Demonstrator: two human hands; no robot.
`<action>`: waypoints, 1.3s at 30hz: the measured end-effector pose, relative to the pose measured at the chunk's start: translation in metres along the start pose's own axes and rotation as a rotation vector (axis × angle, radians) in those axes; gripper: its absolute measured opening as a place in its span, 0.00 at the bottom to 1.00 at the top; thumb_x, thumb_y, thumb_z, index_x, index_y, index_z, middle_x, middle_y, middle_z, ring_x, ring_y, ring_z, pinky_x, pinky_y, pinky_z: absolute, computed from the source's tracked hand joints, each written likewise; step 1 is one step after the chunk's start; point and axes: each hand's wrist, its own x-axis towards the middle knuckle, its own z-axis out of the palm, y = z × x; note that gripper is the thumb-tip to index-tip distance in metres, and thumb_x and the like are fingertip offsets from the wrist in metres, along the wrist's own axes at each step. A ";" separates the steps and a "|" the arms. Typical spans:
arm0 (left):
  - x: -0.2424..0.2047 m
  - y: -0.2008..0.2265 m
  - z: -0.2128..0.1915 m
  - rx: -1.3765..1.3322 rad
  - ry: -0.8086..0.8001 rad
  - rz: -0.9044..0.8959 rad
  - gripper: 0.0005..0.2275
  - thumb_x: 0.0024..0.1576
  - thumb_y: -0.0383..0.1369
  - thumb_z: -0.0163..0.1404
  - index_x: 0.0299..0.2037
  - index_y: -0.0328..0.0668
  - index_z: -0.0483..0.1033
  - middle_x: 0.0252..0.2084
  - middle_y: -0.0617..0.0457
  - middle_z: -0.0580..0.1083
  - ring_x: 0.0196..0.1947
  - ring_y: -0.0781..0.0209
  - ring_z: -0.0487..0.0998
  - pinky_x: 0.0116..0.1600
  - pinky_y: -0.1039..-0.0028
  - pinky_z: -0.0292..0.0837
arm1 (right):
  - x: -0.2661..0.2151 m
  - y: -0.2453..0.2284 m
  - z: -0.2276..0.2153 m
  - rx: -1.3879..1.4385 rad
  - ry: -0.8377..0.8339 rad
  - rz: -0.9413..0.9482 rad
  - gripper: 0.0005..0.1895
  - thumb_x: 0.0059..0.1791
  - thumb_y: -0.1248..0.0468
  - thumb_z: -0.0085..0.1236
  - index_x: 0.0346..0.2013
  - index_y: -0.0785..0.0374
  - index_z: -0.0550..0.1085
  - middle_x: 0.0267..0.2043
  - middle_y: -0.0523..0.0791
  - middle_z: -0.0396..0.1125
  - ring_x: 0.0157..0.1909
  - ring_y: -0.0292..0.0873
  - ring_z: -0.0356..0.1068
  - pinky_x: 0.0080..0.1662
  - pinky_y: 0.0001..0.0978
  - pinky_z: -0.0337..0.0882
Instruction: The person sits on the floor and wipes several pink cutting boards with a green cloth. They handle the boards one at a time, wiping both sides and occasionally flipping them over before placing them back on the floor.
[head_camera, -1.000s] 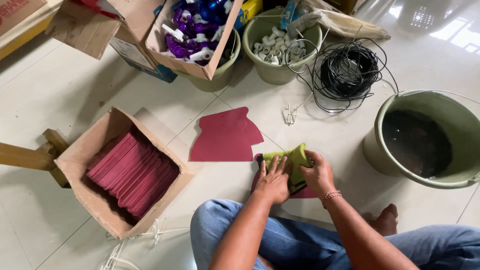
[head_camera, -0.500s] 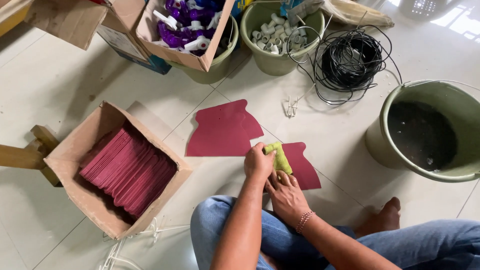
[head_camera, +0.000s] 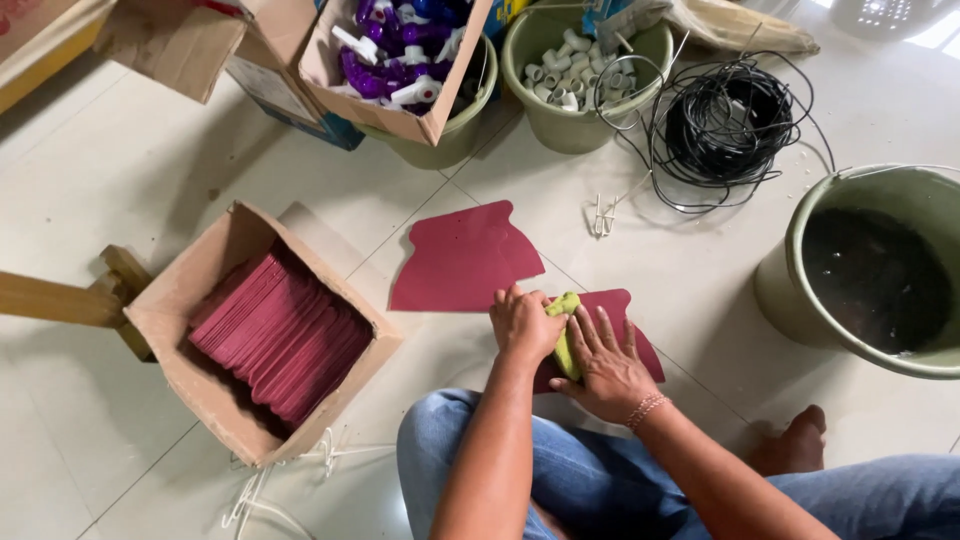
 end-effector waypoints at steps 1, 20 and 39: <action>-0.001 -0.007 0.008 -0.001 -0.001 -0.010 0.15 0.50 0.44 0.64 0.43 0.49 0.83 0.50 0.47 0.75 0.58 0.46 0.70 0.62 0.57 0.65 | -0.003 0.003 0.004 -0.001 -0.006 -0.008 0.59 0.48 0.24 0.45 0.78 0.58 0.41 0.83 0.48 0.30 0.82 0.57 0.26 0.74 0.66 0.29; -0.043 -0.005 0.019 0.410 -0.309 0.256 0.23 0.60 0.24 0.36 0.66 0.43 0.68 0.80 0.56 0.51 0.81 0.47 0.39 0.77 0.41 0.30 | 0.043 0.054 0.078 -0.048 0.465 -0.054 0.48 0.40 0.66 0.50 0.76 0.56 0.51 0.81 0.50 0.41 0.81 0.60 0.34 0.75 0.54 0.36; -0.016 0.001 0.017 0.423 -0.444 0.290 0.39 0.61 0.50 0.46 0.79 0.53 0.38 0.82 0.65 0.35 0.81 0.51 0.30 0.79 0.43 0.22 | 0.043 0.107 0.031 -0.061 0.434 -0.216 0.28 0.58 0.50 0.29 0.74 0.45 0.57 0.79 0.39 0.48 0.80 0.50 0.41 0.75 0.49 0.41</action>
